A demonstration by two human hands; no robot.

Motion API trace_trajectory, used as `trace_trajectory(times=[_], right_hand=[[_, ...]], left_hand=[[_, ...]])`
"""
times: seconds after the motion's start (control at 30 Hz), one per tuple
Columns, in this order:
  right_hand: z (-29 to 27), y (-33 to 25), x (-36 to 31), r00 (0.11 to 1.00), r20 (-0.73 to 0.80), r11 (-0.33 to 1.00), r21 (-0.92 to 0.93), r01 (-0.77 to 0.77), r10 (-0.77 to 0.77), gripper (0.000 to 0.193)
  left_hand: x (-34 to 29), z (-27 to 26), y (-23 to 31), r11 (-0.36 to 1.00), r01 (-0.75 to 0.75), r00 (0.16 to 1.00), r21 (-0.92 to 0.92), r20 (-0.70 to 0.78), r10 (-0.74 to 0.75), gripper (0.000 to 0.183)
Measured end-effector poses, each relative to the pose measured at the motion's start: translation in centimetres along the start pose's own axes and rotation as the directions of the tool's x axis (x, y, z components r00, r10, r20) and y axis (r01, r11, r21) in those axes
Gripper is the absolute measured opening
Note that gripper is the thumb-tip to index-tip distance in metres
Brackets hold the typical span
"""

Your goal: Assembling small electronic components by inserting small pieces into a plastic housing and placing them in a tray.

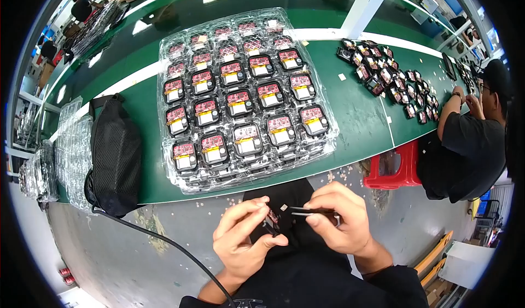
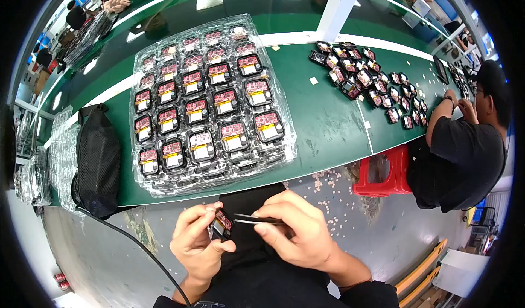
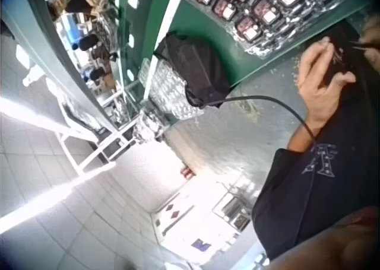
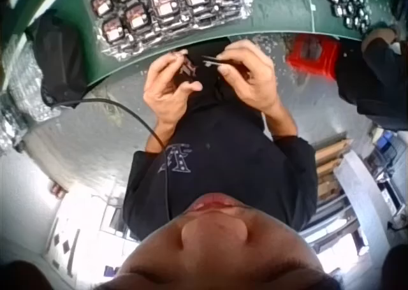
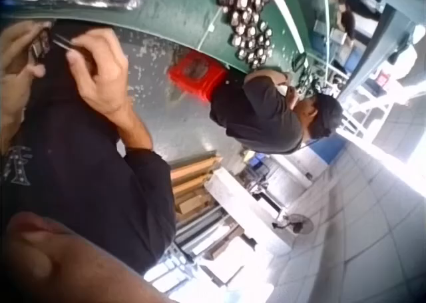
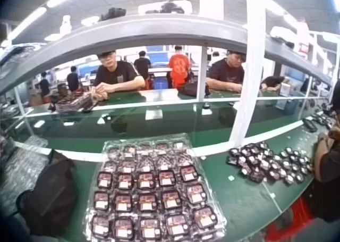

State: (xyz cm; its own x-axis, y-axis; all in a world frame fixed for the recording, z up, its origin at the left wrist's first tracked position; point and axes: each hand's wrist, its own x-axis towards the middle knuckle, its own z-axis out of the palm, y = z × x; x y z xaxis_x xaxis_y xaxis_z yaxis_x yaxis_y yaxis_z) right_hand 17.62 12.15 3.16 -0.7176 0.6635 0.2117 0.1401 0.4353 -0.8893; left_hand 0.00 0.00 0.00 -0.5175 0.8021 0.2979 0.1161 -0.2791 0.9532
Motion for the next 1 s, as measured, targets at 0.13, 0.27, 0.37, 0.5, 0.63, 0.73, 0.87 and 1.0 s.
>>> trace_trajectory(times=[0.13,0.27,0.37,0.5,0.63,0.73,0.87,1.0], right_hand=[[1.3,-3.8,2.5,0.990,0.119,0.995,0.069,-0.079,0.070,0.042],[1.1,-3.9,4.0,0.992,0.129,1.000,0.014,0.006,-0.008,0.030],[0.5,-4.1,6.0,0.998,0.062,0.999,0.017,0.030,-0.031,0.022],[-1.4,-3.0,10.4,0.951,-0.157,0.927,-0.312,0.208,-0.266,0.017],[-4.4,0.2,17.6,0.870,-0.125,0.681,-0.678,0.277,-0.478,0.013],[-5.8,1.7,21.4,0.916,-0.005,0.533,-0.814,0.229,-0.401,0.013],[-6.1,3.1,24.7,0.952,0.112,0.507,-0.825,0.249,-0.286,0.015],[-5.6,2.9,26.1,0.975,0.162,0.533,-0.818,0.219,-0.151,0.020]], left_hand=[[0.9,0.3,0.3,0.919,-0.295,0.955,0.264,0.101,0.277,0.059],[1.1,0.0,-0.2,0.839,-0.404,0.914,0.364,0.114,0.390,0.078],[1.0,-0.2,0.0,0.848,-0.389,0.920,0.359,0.111,0.375,0.087],[0.6,-0.2,-0.1,0.877,-0.367,0.927,0.309,0.043,0.372,0.089],[0.2,-0.8,-0.3,0.896,-0.351,0.936,0.271,0.064,0.347,0.080],[-0.5,-0.6,-0.2,0.921,-0.296,0.955,0.253,0.053,0.293,0.067],[-0.6,0.0,0.4,0.926,-0.262,0.965,0.270,0.082,0.249,0.060],[-0.7,0.0,0.3,0.942,-0.244,0.967,0.231,0.128,0.219,0.059]])
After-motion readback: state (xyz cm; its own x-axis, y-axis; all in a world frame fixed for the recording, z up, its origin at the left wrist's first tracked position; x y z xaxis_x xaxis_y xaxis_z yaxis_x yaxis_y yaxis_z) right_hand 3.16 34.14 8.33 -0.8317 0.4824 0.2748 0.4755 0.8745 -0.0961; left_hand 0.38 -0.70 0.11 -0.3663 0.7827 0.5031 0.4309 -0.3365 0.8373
